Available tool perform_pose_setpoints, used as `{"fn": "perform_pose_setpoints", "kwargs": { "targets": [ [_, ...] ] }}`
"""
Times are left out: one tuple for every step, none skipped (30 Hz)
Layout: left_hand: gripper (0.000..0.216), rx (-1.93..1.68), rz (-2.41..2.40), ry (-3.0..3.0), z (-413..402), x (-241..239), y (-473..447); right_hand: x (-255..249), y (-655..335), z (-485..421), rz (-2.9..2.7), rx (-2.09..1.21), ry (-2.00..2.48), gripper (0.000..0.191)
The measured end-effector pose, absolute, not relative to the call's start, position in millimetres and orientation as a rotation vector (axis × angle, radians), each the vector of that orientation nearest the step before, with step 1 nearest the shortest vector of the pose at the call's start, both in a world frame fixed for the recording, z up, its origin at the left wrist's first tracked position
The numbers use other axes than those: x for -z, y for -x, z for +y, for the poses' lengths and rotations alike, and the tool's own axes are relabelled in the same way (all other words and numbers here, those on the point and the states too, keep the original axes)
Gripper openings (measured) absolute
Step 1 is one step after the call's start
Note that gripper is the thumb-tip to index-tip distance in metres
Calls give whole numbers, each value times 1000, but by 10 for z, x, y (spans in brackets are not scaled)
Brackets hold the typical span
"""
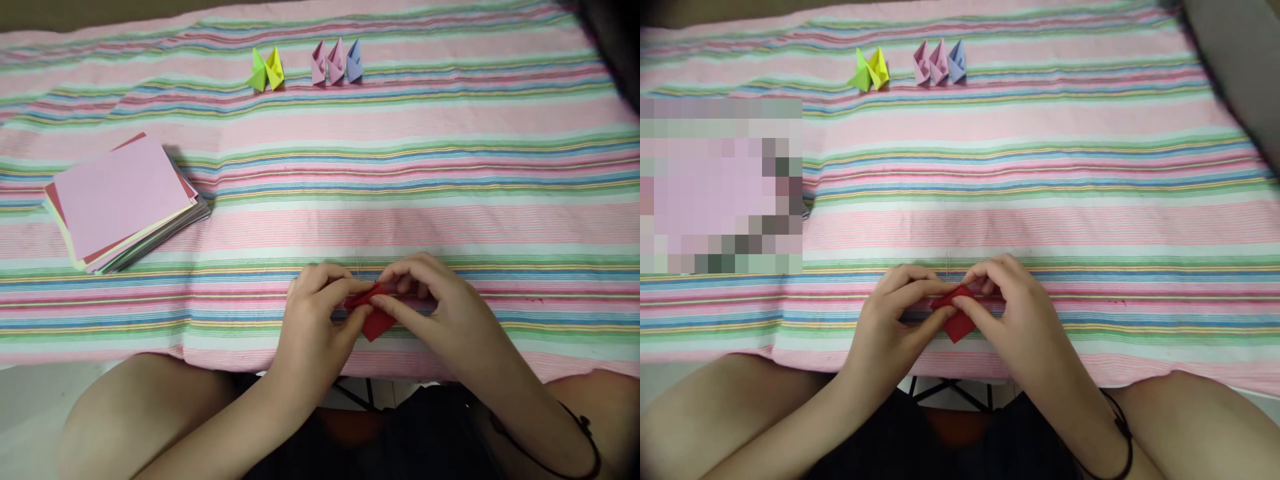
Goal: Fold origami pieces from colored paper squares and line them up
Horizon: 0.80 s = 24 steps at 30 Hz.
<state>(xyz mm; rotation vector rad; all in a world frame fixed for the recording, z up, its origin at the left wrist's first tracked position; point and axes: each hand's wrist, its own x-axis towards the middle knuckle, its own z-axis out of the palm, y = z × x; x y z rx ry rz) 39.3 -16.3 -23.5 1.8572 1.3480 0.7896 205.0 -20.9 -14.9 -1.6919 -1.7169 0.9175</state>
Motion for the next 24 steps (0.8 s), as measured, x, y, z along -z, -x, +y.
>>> {"fn": "perform_pose_setpoints", "kwargs": {
  "targets": [
    [17,-812,1321,-1868,-166,232,-387,137,-2055,-219,-1685,-973,1681,4],
    [16,-824,1297,-1880,-167,228,-383,125,-2058,-229,-1653,-1029,1670,3],
    [16,-827,1275,-1894,-168,224,-381,115,-2060,-240,-1624,-1073,1659,3],
    [16,-821,1260,-1905,-167,220,-379,108,-2061,-250,-1603,-1104,1647,3],
    [17,-815,1250,-1915,-166,217,-379,103,-2062,-258,-1591,-1115,1637,4],
    [17,-815,1246,-1920,-166,214,-380,102,-2064,-266,-1588,-1107,1629,6],
    [17,-817,1249,-1918,-166,212,-381,104,-2069,-273,-1590,-1078,1627,8],
    [17,-820,1255,-1907,-165,210,-382,108,-2076,-278,-1602,-1037,1633,11],
    [17,-818,1265,-1887,-163,209,-382,112,-2086,-282,-1626,-989,1640,14],
    [18,-815,1274,-1860,-159,207,-380,115,-2097,-284,-1665,-941,1643,15],
    [20,-810,1279,-1828,-151,203,-378,114,-2108,-286,-1714,-894,1641,13],
    [21,-798,1268,-1797,-140,195,-375,109,-2118,-287,-1766,-848,1631,9],
    [23,-790,1238,-1758,-125,182,-370,98,-2127,-289,-1811,-798,1606,4],
    [24,-793,1193,-1709,-108,163,-365,80,-2132,-292,-1846,-740,1566,4],
    [23,-816,1147,-1650,-89,136,-359,56,-2136,-298,-1866,-666,1515,7],
    [20,-856,1108,-1587,-70,102,-353,25,-2137,-308,-1877,-579,1451,9],
    [20,-907,1074,-1517,-55,60,-345,-10,-2137,-324,-1887,-484,1376,10],
    [22,-959,1044,-1440,-43,10,-336,-49,-2136,-347,-1901,-392,1294,12],
    [23,-1004,1018,-1368,-38,-48,-326,-91,-2135,-375,-1921,-311,1214,14],
    [24,-1044,996,-1306,-39,-115,-313,-135,-2134,-410,-1937,-243,1141,17],
    [26,-1086,977,-1252,-49,-191,-299,-181,-2134,-450,-1952,-188,1079,19],
    [32,-1132,966,-1210,-68,-276,-281,-229,-2133,-494,-1961,-138,1025,22],
    [38,-1168,966,-1181,-95,-369,-262,-280,-2132,-541,-1961,-84,977,26],
    [43,-1176,964,-1163,-132,-471,-240,-333,-2130,-590,-1958,-25,933,30]
  ]
}}
